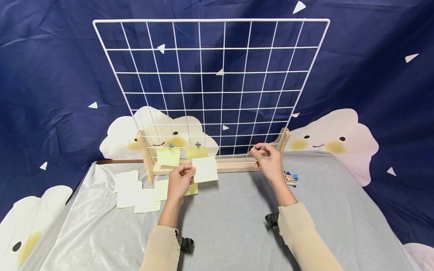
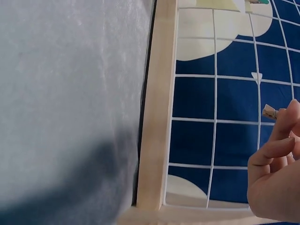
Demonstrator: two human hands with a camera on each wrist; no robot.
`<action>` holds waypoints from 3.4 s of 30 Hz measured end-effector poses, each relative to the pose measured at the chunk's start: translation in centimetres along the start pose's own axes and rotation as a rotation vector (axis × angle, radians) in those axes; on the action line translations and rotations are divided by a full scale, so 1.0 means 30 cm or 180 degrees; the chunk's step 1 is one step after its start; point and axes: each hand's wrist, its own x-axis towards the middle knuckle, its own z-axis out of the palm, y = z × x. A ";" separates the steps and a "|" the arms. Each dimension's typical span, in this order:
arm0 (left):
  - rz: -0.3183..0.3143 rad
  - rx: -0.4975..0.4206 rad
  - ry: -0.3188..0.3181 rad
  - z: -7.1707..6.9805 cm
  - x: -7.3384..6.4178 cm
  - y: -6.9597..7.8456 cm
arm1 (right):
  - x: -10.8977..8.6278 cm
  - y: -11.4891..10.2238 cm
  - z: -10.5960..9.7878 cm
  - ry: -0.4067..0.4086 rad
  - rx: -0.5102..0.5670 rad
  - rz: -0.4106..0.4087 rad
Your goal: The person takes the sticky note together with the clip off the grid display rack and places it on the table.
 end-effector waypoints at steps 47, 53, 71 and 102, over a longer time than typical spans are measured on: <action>-0.0156 0.0213 -0.0082 -0.050 0.006 -0.044 | -0.041 0.061 -0.261 0.0049 -0.0447 0.0549; -0.0153 0.0285 -0.0169 -0.055 0.005 -0.052 | -0.044 0.066 -0.284 0.0037 -0.0431 0.0608; -0.0222 0.0303 -0.0383 -0.049 0.008 -0.071 | -0.051 0.094 -0.346 0.0076 -0.0661 0.0778; -0.0177 0.0504 -0.0593 -0.028 0.028 -0.092 | -0.051 0.176 -0.434 -0.0092 -0.1064 0.1331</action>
